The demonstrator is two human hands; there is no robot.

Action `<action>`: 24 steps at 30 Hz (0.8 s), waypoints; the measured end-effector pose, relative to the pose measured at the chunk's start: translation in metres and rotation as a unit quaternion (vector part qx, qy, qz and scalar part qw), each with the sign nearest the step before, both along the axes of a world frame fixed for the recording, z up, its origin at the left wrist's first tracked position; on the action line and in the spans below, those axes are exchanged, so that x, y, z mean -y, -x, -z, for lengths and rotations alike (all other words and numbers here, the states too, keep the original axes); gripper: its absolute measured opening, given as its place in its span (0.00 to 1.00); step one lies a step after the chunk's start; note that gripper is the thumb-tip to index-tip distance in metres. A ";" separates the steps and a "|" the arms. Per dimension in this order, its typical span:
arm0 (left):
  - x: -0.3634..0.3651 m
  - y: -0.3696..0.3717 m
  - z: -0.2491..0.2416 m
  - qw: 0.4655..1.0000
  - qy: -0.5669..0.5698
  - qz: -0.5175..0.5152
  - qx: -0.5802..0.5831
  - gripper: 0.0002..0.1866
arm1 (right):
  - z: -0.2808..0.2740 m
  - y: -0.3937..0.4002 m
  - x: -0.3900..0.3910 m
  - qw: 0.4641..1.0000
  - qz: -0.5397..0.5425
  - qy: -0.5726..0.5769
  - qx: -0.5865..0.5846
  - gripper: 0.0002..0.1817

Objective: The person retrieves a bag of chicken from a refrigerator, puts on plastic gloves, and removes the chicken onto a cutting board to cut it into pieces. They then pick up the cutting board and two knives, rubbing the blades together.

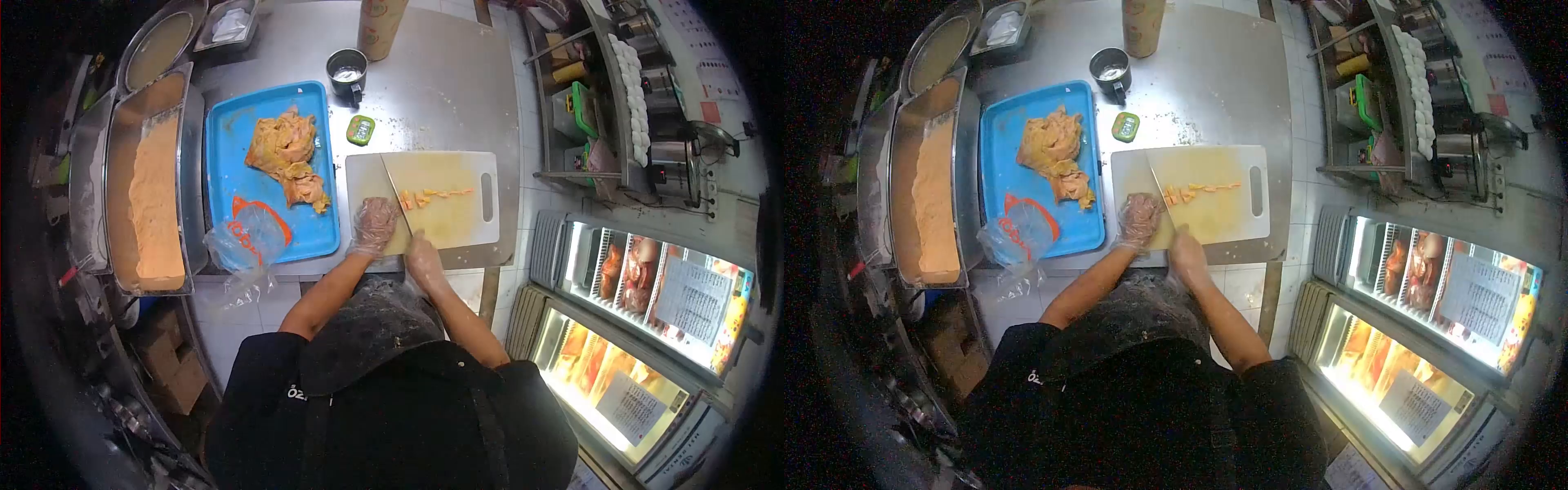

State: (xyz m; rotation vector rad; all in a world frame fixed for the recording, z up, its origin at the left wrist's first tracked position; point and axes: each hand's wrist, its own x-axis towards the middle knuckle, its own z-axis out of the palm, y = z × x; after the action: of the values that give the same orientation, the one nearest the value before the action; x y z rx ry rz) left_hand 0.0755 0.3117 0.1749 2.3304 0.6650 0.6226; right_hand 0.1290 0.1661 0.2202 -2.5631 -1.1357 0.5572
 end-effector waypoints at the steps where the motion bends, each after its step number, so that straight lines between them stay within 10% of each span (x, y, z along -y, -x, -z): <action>1: 0.000 -0.002 0.007 0.999 -0.013 -0.010 -0.031 0.08 | 0.005 -0.007 -0.016 1.000 0.006 0.000 -0.003 0.11; 24: 0.004 0.015 -0.017 0.993 0.082 -0.004 -0.088 0.21 | -0.027 0.012 -0.010 0.992 0.052 0.058 -0.096 0.15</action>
State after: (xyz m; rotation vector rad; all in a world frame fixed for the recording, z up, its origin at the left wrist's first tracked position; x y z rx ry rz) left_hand 0.0609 0.3077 0.1916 2.2462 0.7762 0.3543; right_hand 0.1167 0.1756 0.2469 -2.5797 -0.9257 0.8469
